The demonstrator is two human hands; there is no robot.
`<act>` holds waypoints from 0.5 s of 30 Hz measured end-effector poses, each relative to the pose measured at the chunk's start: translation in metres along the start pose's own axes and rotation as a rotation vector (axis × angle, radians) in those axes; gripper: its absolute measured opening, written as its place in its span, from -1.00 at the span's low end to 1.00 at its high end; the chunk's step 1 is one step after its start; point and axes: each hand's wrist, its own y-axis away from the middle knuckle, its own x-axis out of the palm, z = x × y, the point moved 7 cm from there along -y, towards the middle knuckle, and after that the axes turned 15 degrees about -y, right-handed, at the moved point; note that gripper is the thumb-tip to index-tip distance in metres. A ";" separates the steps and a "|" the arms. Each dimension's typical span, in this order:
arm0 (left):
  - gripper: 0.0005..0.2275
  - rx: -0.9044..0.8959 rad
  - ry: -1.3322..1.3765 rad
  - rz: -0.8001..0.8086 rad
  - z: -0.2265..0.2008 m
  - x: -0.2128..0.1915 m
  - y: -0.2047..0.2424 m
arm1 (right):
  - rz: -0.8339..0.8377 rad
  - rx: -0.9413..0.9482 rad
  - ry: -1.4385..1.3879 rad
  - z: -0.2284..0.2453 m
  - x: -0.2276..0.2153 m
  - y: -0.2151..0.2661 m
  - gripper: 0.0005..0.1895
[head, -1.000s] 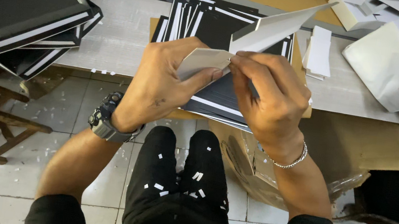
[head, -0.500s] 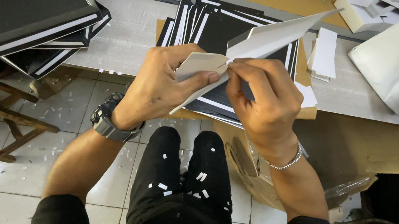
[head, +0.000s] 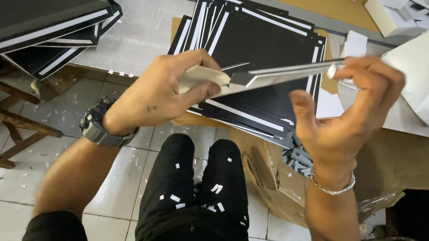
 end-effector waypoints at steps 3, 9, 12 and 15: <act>-0.87 0.197 -0.028 0.006 -0.004 0.013 0.005 | 0.294 0.061 -0.114 -0.003 0.016 0.001 -0.24; -0.89 0.208 0.093 0.117 -0.011 0.019 0.016 | 0.534 0.238 -0.253 -0.003 0.046 0.027 -0.74; -0.86 0.118 0.153 0.195 -0.002 0.032 0.023 | 0.577 0.256 -0.246 0.003 0.052 0.033 -0.74; -0.85 0.122 0.177 0.239 0.004 0.044 0.031 | 0.615 0.184 -0.237 0.012 0.057 0.036 -0.61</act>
